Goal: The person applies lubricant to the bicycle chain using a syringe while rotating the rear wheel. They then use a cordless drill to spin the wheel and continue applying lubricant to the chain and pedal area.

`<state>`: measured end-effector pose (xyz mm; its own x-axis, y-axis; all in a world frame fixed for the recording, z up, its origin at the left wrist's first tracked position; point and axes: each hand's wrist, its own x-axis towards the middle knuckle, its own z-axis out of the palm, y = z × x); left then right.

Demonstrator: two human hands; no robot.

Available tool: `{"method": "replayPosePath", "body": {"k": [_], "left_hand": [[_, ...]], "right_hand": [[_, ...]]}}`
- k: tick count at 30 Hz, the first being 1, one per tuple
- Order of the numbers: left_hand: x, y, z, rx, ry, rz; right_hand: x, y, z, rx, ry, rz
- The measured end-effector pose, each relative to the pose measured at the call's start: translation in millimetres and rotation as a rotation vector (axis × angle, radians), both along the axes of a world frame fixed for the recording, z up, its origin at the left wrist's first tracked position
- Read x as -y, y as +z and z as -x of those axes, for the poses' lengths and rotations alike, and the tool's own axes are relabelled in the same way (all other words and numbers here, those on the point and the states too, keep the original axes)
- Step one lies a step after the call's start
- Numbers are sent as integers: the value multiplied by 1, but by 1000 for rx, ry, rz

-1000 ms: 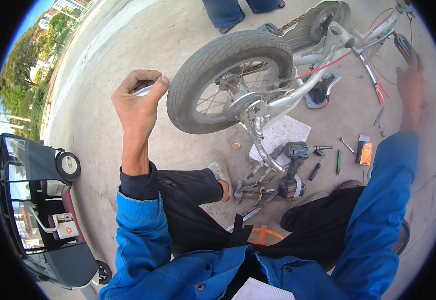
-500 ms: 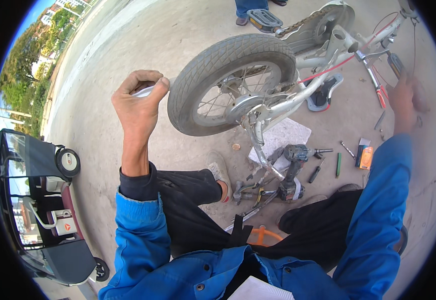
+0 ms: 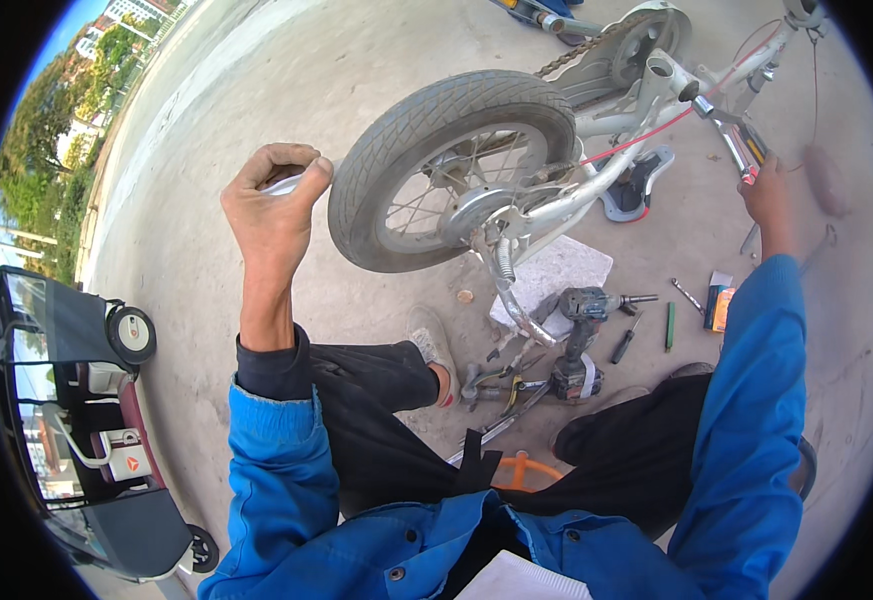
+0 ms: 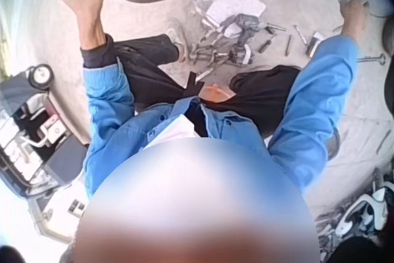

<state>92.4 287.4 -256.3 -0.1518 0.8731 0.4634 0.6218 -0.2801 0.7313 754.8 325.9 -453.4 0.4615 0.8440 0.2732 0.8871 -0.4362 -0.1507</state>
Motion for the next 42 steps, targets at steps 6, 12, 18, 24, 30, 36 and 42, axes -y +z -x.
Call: {"method": "replayPosePath", "body": {"k": [6, 12, 18, 24, 30, 36, 42], "left_hand": [[1, 0, 1, 3, 4, 6], [1, 1, 2, 10, 1, 11], [0, 2, 1, -18, -13, -9], [0, 2, 0, -3, -26, -8], [1, 3, -1, 9, -12, 12], [0, 4, -1, 12, -29, 1], [0, 2, 0, -13, -43, -33]], "right_hand": [[4, -26, 6, -11, 128, 296], [6, -18, 22, -1, 208, 453], [19, 0, 67, 2, 301, 443], [29, 20, 122, -3, 379, 519], [32, 40, 143, -65, 398, 647], [36, 49, 157, -55, 392, 690], [38, 89, 177, -336, 382, 841]]}}
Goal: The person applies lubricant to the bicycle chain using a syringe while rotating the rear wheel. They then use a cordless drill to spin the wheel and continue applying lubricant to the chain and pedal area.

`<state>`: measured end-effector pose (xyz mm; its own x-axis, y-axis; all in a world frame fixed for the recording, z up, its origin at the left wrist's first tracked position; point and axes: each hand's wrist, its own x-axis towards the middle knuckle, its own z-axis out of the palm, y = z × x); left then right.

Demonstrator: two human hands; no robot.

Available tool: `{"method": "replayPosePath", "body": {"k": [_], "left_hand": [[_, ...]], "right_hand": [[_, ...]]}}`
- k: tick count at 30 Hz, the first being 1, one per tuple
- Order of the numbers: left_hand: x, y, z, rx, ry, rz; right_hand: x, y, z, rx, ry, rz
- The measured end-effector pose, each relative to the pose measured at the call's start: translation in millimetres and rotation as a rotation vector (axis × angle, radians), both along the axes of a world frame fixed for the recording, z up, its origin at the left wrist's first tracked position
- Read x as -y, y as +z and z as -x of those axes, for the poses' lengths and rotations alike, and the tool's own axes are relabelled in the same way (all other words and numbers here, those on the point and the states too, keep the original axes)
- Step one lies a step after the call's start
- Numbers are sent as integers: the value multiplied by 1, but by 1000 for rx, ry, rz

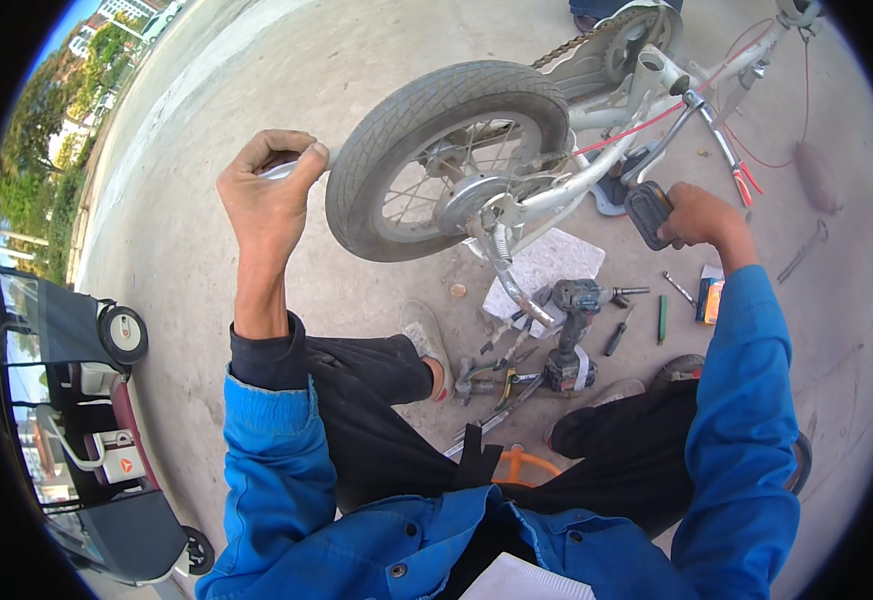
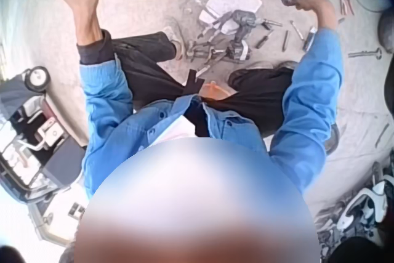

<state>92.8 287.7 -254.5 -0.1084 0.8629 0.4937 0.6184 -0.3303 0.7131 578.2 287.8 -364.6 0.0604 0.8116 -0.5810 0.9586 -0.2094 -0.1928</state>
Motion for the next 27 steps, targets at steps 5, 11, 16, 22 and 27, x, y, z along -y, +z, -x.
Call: {"method": "replayPosePath", "body": {"k": [5, 11, 16, 22, 27], "left_hand": [[1, 1, 0, -7, -6, -2], [1, 0, 0, 20, -14, 4], [0, 0, 3, 10, -11, 10], [1, 1, 2, 29, -14, 7], [3, 1, 5, 39, 0, 35]], "right_hand": [[14, 50, 18, -220, -43, -6], [34, 92, 9, -625, -209, -127], [39, 129, -26, -573, -75, -368], [54, 155, -44, -574, -315, -768], [46, 156, -51, -460, -317, -1035]]}}
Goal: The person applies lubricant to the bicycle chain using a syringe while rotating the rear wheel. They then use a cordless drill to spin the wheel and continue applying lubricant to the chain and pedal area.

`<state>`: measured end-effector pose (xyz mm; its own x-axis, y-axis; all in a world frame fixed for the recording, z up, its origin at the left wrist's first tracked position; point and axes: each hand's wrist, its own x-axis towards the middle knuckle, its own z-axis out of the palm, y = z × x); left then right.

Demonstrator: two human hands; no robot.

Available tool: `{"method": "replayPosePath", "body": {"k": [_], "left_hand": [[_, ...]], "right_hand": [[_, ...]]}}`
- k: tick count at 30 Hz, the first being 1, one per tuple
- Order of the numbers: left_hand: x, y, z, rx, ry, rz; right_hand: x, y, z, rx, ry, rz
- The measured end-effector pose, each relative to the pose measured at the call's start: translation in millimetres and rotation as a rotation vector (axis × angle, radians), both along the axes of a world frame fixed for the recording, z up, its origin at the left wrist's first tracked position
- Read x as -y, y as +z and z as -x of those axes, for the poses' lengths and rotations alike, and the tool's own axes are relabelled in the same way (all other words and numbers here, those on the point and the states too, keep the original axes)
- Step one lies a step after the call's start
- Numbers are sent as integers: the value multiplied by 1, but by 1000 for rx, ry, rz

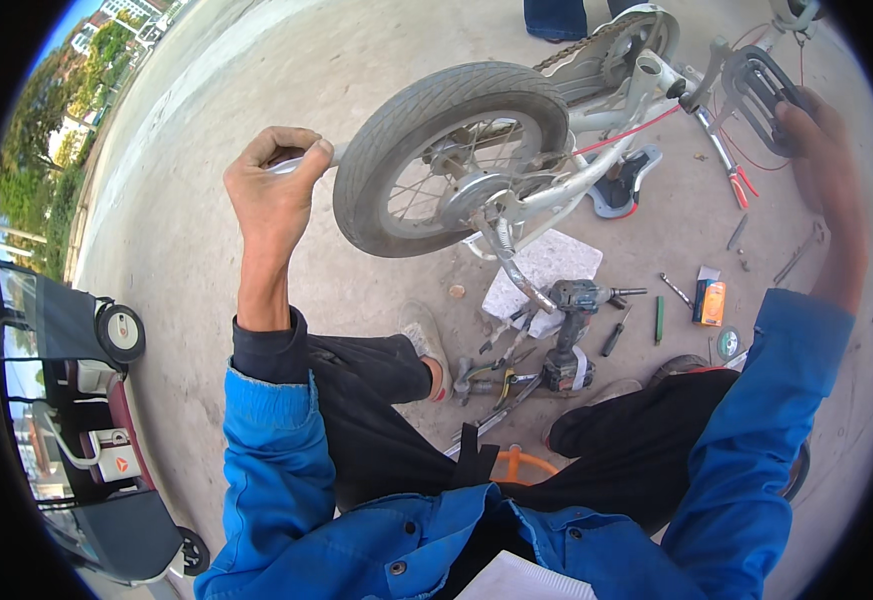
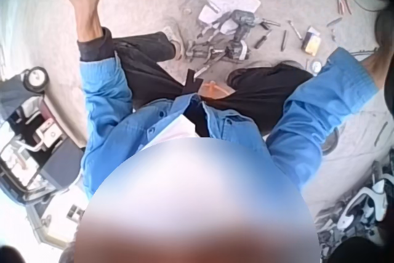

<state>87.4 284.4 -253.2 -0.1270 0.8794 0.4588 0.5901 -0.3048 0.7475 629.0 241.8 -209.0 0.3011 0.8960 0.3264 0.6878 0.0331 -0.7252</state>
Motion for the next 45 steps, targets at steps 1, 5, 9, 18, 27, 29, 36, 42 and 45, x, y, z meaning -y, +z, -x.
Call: {"method": "replayPosePath", "body": {"k": [1, 5, 9, 18, 27, 29, 36, 42, 45], "left_hand": [[0, 0, 1, 3, 4, 8], [-1, 0, 1, 19, -3, 67], [5, 1, 6, 73, -57, 148], [9, 9, 33, 322, -38, 147], [26, 21, 6, 801, -173, 90], [31, 22, -3, 837, -209, 67], [68, 13, -67, 971, -426, 106], [80, 22, -82, 620, -522, 352], [86, 27, -80, 398, -520, 398]], "right_hand": [[-3, 2, -2, 32, 17, -7], [-4, 7, -4, 105, 8, 13], [2, 12, 0, 208, -26, 40], [3, 26, 33, 488, -263, -270], [36, 17, 200, -66, 432, -343], [40, 4, 231, -187, 596, -222], [39, -20, 283, -884, 768, 118], [33, -20, 269, -971, 764, 88], [31, -23, 266, -1012, 747, 105]]}}
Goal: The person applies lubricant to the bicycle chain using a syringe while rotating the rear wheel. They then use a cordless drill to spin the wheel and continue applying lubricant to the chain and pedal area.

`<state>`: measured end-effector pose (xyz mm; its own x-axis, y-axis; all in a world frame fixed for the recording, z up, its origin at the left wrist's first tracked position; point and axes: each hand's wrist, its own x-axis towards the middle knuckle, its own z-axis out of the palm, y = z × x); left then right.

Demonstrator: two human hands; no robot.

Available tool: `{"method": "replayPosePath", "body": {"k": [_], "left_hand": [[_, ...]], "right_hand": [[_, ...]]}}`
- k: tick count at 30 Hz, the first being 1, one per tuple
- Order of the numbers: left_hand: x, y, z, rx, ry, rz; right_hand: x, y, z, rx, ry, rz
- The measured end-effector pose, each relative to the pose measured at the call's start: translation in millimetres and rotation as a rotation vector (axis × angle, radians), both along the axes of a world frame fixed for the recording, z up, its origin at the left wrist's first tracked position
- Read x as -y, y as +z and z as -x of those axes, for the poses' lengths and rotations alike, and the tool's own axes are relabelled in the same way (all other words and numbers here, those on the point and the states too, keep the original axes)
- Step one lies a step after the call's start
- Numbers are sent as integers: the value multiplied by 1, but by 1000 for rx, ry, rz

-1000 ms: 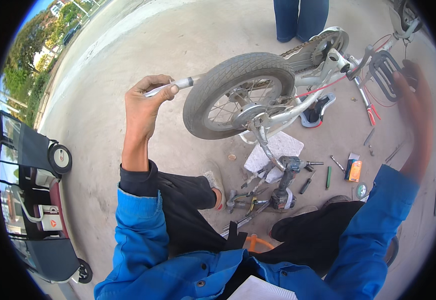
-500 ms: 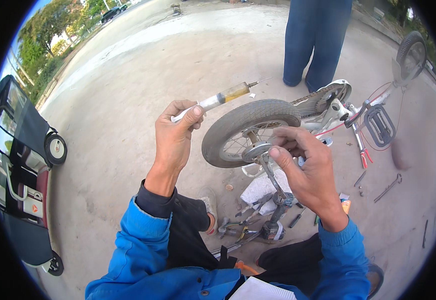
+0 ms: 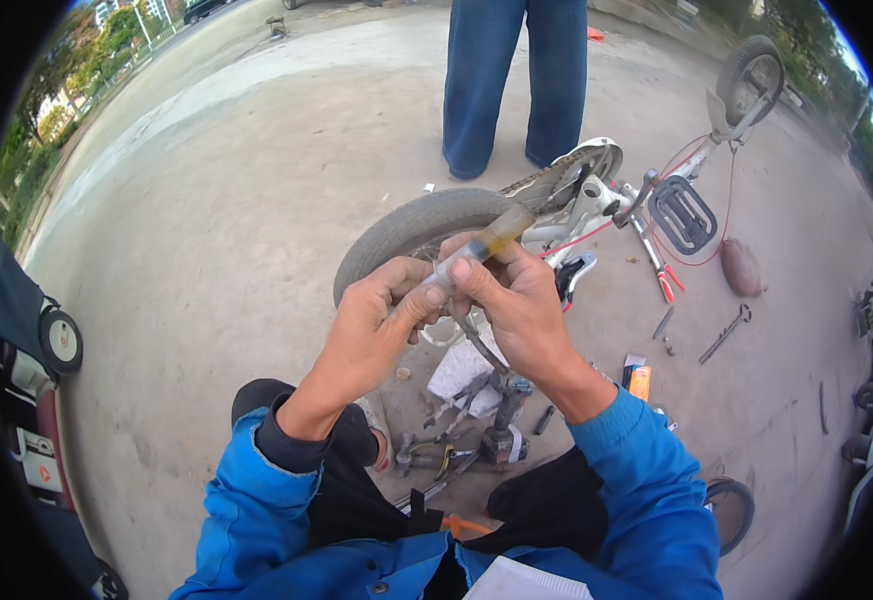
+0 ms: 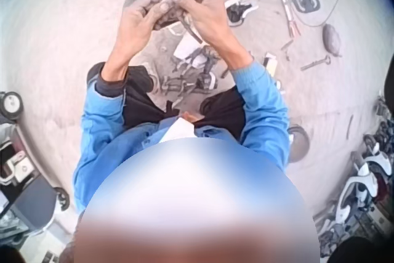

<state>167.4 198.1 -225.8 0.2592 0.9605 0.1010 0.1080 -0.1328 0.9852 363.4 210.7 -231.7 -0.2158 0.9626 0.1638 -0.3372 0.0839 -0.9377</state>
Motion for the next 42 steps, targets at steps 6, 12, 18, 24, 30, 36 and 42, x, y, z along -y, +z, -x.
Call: {"method": "replayPosePath", "body": {"k": [6, 12, 18, 24, 30, 36, 42], "left_hand": [[-1, -3, -8, -279, 6, -309], [0, -9, -16, -434, 66, -381], [5, -6, -28, -379, 89, -361], [7, 0, -33, -395, 106, -354], [7, -7, -36, -351, 118, -366], [6, -9, -38, -330, 131, -425], [5, -6, -39, -337, 90, -441]], "right_hand": [[3, -3, -1, -52, -19, 45], [3, -2, -4, -9, -12, -3], [4, -7, -8, -71, 19, 3], [5, 1, -9, 1, -3, -49], [8, 3, -12, -33, 13, 0], [8, 6, -19, -28, 33, -19], [3, 0, -19, -56, -22, -59]]}}
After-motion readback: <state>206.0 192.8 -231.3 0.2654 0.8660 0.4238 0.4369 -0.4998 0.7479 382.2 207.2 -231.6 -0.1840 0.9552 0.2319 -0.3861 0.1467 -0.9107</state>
